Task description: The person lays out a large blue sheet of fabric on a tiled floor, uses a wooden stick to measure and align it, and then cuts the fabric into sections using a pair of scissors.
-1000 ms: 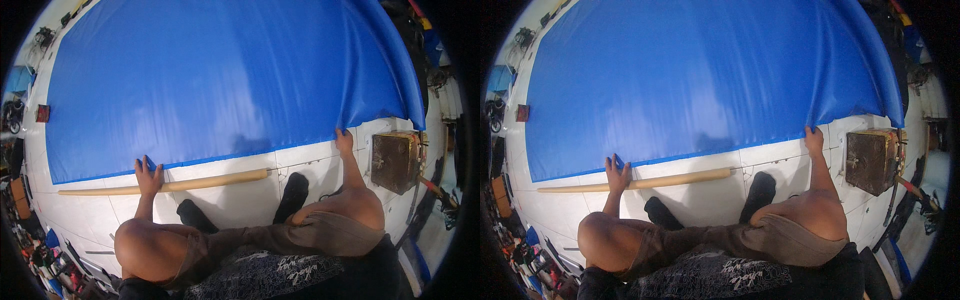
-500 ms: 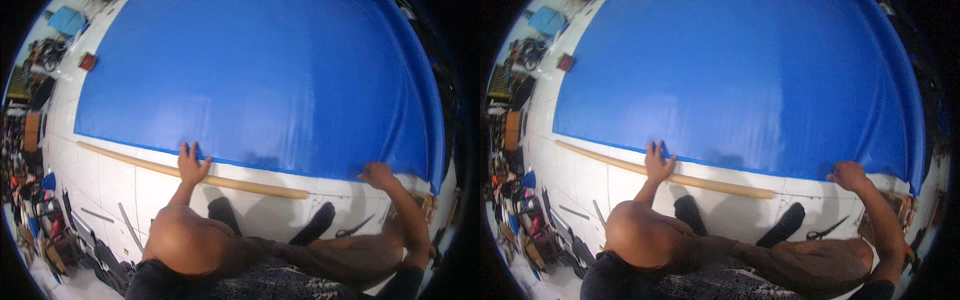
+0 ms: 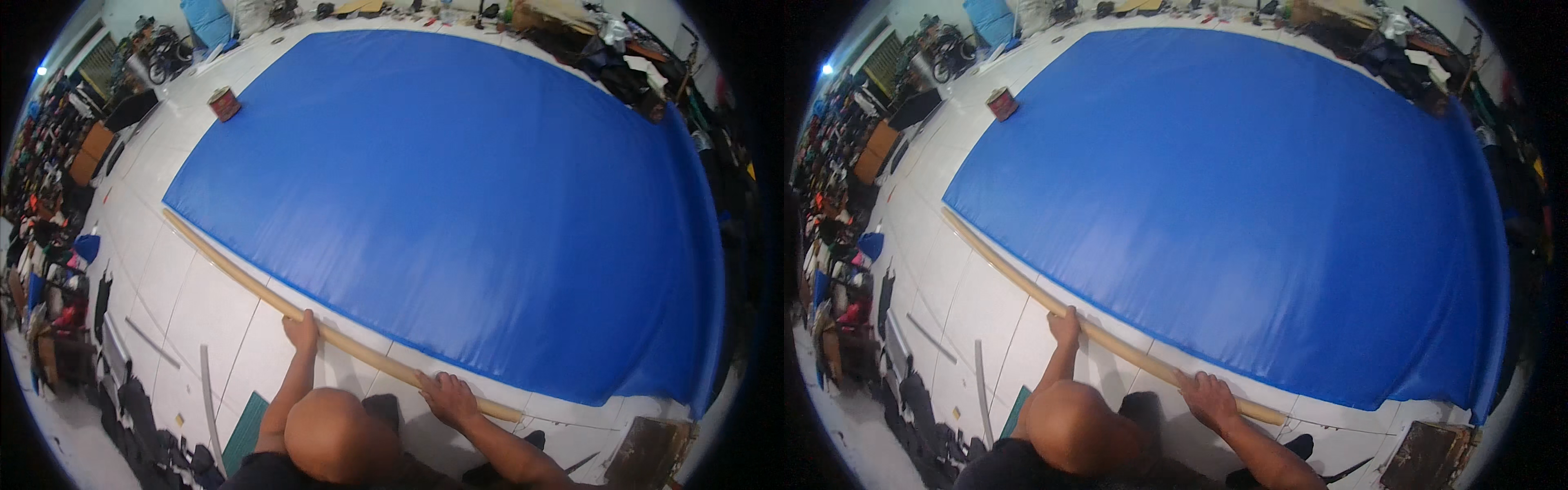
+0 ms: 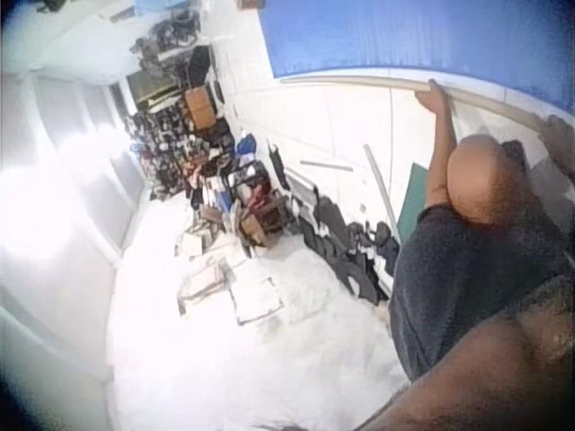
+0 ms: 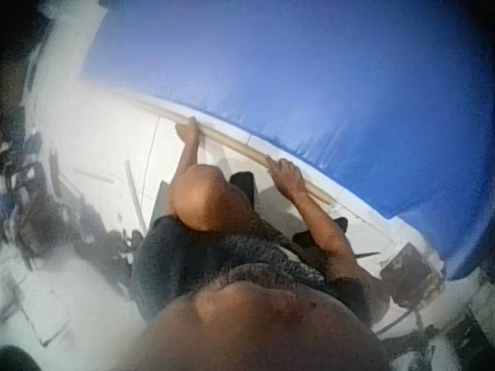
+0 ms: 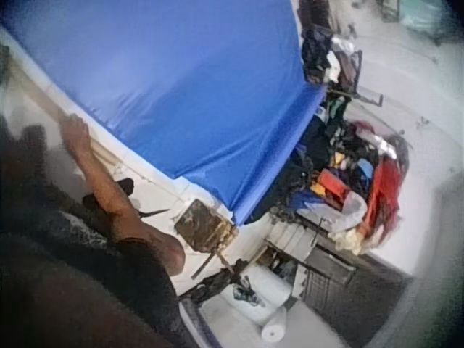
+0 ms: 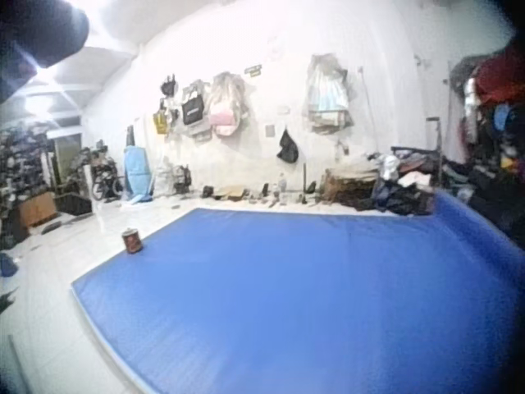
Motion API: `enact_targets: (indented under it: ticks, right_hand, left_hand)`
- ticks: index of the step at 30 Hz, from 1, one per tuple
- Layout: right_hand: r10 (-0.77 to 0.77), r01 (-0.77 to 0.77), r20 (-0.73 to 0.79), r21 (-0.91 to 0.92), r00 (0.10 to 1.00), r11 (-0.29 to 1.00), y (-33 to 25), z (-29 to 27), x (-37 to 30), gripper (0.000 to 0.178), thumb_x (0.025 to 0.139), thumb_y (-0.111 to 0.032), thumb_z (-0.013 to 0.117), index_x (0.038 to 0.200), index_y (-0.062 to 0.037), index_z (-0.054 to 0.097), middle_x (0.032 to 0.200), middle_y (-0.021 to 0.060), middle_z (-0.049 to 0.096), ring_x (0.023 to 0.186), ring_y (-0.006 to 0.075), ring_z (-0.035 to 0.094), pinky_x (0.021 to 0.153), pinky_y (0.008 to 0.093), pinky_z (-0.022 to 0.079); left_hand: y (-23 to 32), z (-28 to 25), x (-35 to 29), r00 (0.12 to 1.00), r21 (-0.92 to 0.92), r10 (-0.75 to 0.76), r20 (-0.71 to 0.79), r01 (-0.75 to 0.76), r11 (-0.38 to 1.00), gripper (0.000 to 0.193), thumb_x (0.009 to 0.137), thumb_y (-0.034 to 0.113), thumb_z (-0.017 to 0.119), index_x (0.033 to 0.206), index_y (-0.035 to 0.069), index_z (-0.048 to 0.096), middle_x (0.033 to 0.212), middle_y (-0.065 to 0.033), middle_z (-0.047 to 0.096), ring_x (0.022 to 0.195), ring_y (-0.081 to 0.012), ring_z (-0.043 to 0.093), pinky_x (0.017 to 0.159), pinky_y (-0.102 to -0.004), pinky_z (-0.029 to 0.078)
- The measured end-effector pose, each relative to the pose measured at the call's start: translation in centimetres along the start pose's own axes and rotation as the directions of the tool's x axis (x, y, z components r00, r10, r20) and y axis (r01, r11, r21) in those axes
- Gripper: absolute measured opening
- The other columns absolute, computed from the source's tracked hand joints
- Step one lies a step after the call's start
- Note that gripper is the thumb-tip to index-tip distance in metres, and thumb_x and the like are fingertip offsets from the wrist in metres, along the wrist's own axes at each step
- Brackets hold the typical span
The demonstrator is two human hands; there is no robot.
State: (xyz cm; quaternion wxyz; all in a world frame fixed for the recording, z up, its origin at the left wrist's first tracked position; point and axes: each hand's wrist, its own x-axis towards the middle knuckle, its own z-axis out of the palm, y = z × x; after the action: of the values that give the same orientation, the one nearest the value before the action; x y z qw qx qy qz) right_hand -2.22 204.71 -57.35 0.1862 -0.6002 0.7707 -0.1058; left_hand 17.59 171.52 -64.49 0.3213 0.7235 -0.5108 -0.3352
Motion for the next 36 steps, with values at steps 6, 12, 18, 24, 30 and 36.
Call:
enact_targets:
  ticks: [6, 12, 18, 24, 30, 36]
  right_hand:
    - [0.066, -0.068, -0.077, -0.021, 0.995, 0.997, 6.5, -5.3, 4.1, 0.05, 0.095, -0.037, 0.054, 0.144, -0.0288, 0.043, 0.099, 0.0126, 0.056, 0.093, 0.0319, 0.058, 0.075, 0.0447, 0.054]
    - [0.175, -0.195, -0.172, -0.11, 0.97, 0.975, 10.6, -6.6, 10.2, 0.049, 0.095, -0.036, 0.053, 0.143, -0.0303, 0.043, 0.105, 0.0124, 0.055, 0.096, 0.0338, 0.057, 0.079, 0.0486, 0.053]
    - [0.368, -0.401, -0.274, -0.072, 0.889, 0.913, 14.7, -7.1, 16.3, 0.05, 0.097, -0.035, 0.051, 0.145, -0.0306, 0.04, 0.105, 0.0154, 0.055, 0.096, 0.0363, 0.057, 0.08, 0.0497, 0.052]
    - [0.619, -0.612, -0.272, 0.119, 0.737, 0.782, 19.8, -8.9, 18.9, 0.051, 0.098, -0.035, 0.048, 0.148, -0.0279, 0.036, 0.104, 0.0224, 0.056, 0.093, 0.0409, 0.059, 0.081, 0.0512, 0.05]
    - [0.773, -0.766, -0.373, 0.207, 0.513, 0.608, 26.7, -9.1, 11.3, 0.055, 0.099, -0.034, 0.047, 0.15, -0.0255, 0.03, 0.108, 0.0276, 0.056, 0.096, 0.0447, 0.059, 0.085, 0.0525, 0.048]
    - [0.846, -0.817, -0.404, 0.312, 0.348, 0.485, 30.5, -6.1, -1.5, 0.056, 0.099, -0.035, 0.046, 0.151, -0.0231, 0.028, 0.108, 0.0288, 0.057, 0.099, 0.0458, 0.059, 0.086, 0.0527, 0.047]
  left_hand:
    - [6.5, 4.0, 0.8, 0.908, 0.062, 0.401, 0.121, -0.41, 0.91, 0.065, 0.093, 0.041, 0.055, 0.132, -0.01, 0.044, 0.123, -0.0257, 0.053, 0.117, -0.0354, 0.051, 0.099, -0.0424, 0.04]
    - [5.2, 6.8, 0.9, 0.843, 0.581, 0.475, 0.251, -0.524, 0.623, 0.084, 0.091, 0.055, 0.049, 0.146, -0.004, 0.03, 0.151, -0.0353, 0.02, 0.143, -0.0465, 0.015, 0.116, -0.0564, 0.006]
    - [4.8, 7.2, 1.0, 0.811, 0.598, 0.537, 0.234, -0.555, 0.578, 0.083, 0.09, 0.052, 0.052, 0.146, -0.005, 0.031, 0.151, -0.0348, 0.021, 0.142, -0.047, 0.018, 0.116, -0.0561, 0.009]
    - [5.5, 7.3, 0.7, 0.82, 0.609, 0.512, 0.255, -0.547, 0.574, 0.083, 0.089, 0.05, 0.053, 0.147, -0.004, 0.029, 0.151, -0.0339, 0.022, 0.143, -0.0462, 0.018, 0.116, -0.0557, 0.01]
    - [5.7, 7.0, 0.5, 0.816, 0.55, 0.521, 0.251, -0.563, 0.617, 0.078, 0.09, 0.045, 0.055, 0.145, -0.004, 0.03, 0.151, -0.0334, 0.023, 0.143, -0.0459, 0.018, 0.116, -0.0556, 0.01]
    - [5.9, 6.5, 0.0, 0.806, 0.48, 0.538, 0.248, -0.584, 0.654, 0.064, 0.091, 0.039, 0.055, 0.136, -0.003, 0.043, 0.149, -0.0289, 0.029, 0.142, -0.0449, 0.021, 0.116, -0.0566, 0.011]
